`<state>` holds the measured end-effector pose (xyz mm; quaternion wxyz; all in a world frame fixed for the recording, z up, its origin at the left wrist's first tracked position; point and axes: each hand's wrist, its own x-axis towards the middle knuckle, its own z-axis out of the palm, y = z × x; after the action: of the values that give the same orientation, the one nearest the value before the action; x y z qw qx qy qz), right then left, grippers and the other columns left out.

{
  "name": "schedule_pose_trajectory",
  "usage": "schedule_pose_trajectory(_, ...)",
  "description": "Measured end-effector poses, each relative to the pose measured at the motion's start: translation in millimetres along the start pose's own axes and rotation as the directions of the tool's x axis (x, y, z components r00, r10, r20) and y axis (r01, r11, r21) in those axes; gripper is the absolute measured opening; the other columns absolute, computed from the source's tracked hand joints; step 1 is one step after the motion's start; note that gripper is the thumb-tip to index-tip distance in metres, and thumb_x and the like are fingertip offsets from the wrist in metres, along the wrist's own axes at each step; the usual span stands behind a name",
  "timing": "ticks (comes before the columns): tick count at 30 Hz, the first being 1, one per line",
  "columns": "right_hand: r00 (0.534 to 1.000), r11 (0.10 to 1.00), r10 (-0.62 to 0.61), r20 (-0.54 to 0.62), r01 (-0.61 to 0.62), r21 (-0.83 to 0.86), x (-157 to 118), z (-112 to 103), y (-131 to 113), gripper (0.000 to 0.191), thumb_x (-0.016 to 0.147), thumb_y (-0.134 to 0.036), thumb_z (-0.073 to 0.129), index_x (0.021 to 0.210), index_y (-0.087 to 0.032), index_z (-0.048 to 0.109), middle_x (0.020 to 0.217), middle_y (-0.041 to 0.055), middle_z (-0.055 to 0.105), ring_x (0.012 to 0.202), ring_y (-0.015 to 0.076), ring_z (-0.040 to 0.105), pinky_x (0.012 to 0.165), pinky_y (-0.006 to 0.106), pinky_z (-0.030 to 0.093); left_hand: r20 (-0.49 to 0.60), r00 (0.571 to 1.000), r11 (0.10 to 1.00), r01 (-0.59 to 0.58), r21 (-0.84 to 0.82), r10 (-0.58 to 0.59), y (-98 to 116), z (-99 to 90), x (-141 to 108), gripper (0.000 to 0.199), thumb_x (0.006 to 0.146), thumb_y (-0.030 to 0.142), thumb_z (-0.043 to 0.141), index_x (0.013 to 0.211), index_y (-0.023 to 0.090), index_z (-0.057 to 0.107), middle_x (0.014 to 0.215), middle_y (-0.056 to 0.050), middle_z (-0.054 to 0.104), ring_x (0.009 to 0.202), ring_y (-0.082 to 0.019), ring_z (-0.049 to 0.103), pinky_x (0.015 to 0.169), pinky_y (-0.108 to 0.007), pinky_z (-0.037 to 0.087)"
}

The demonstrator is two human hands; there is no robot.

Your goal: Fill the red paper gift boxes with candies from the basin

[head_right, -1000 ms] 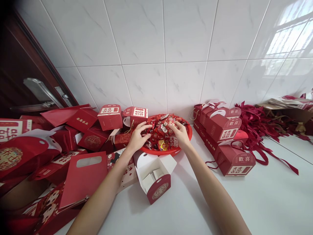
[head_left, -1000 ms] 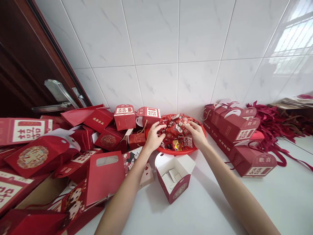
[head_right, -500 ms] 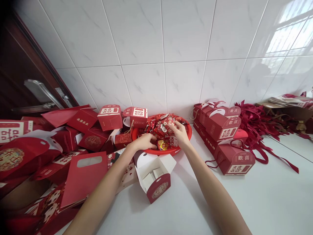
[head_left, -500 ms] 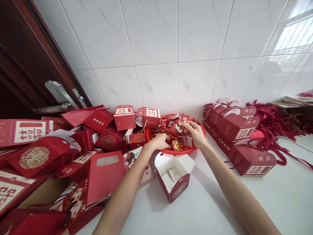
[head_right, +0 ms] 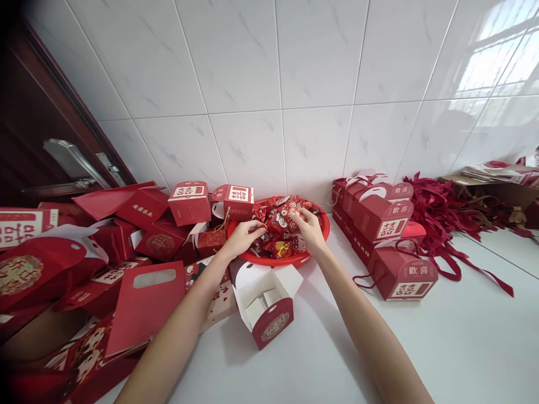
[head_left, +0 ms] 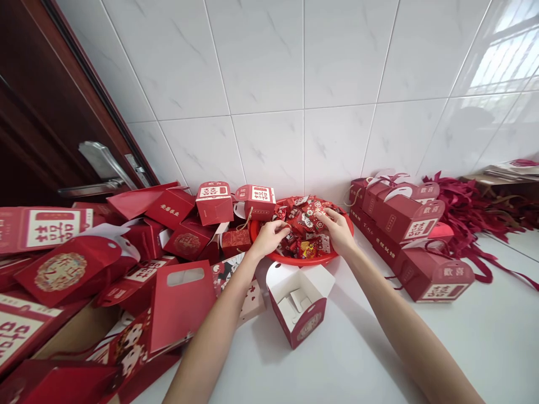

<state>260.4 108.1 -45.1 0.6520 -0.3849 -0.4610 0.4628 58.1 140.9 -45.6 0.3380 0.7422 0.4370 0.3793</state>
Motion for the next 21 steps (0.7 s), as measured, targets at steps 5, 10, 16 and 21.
schedule_pose_trajectory(5,1.0,1.0,-0.012,-0.005,0.012,-0.01,0.3,0.7,0.2,0.04,0.064,-0.057,0.081,0.081,-0.023,0.069,0.085,0.0023,0.072,0.079,0.0219,0.065,0.067,0.032,0.053,-0.071,0.997,1.0,-0.022,0.02,0.023,-2.0,1.1,-2.4,0.016,0.082,0.03,0.059,0.082,0.017,0.069,0.08,-0.004,0.073,0.076,-0.021,0.068,0.072,-0.03,0.052)
schedule_pose_trajectory(10,1.0,1.0,0.009,-0.014,-0.009,-0.009,0.6,-0.5,0.2,0.041,0.063,-0.057,0.082,0.082,-0.023,0.068,0.086,0.0018,0.072,0.079,0.0219,0.066,0.065,0.031,0.053,-0.166,0.986,0.999,-0.024,-0.023,0.02,-1.5,1.1,-2.8,0.017,0.083,0.032,0.057,0.079,0.018,0.066,0.078,-0.002,0.072,0.075,-0.02,0.067,0.072,-0.03,0.051)
schedule_pose_trajectory(16,1.0,1.0,0.005,-0.002,-0.005,-0.026,2.0,-2.7,3.1,0.043,0.065,-0.058,0.081,0.088,-0.024,0.07,0.089,0.0029,0.074,0.085,0.0252,0.068,0.068,0.034,0.055,-0.349,0.937,0.996,-0.015,-0.091,-0.018,-5.1,4.6,1.4,0.013,0.076,0.015,0.059,0.085,0.019,0.068,0.095,-0.006,0.075,0.094,-0.022,0.07,0.091,-0.036,0.053)
schedule_pose_trajectory(21,1.0,1.0,0.016,-0.006,-0.017,-0.017,1.8,-2.4,1.6,0.044,0.064,-0.058,0.081,0.087,-0.023,0.069,0.087,0.0027,0.073,0.081,0.0243,0.067,0.065,0.033,0.054,-0.458,0.885,0.994,-0.108,-0.02,0.087,-0.7,0.7,-5.8,0.021,0.072,0.01,0.053,0.081,0.019,0.07,0.097,-0.007,0.074,0.093,-0.02,0.07,0.088,-0.033,0.056)
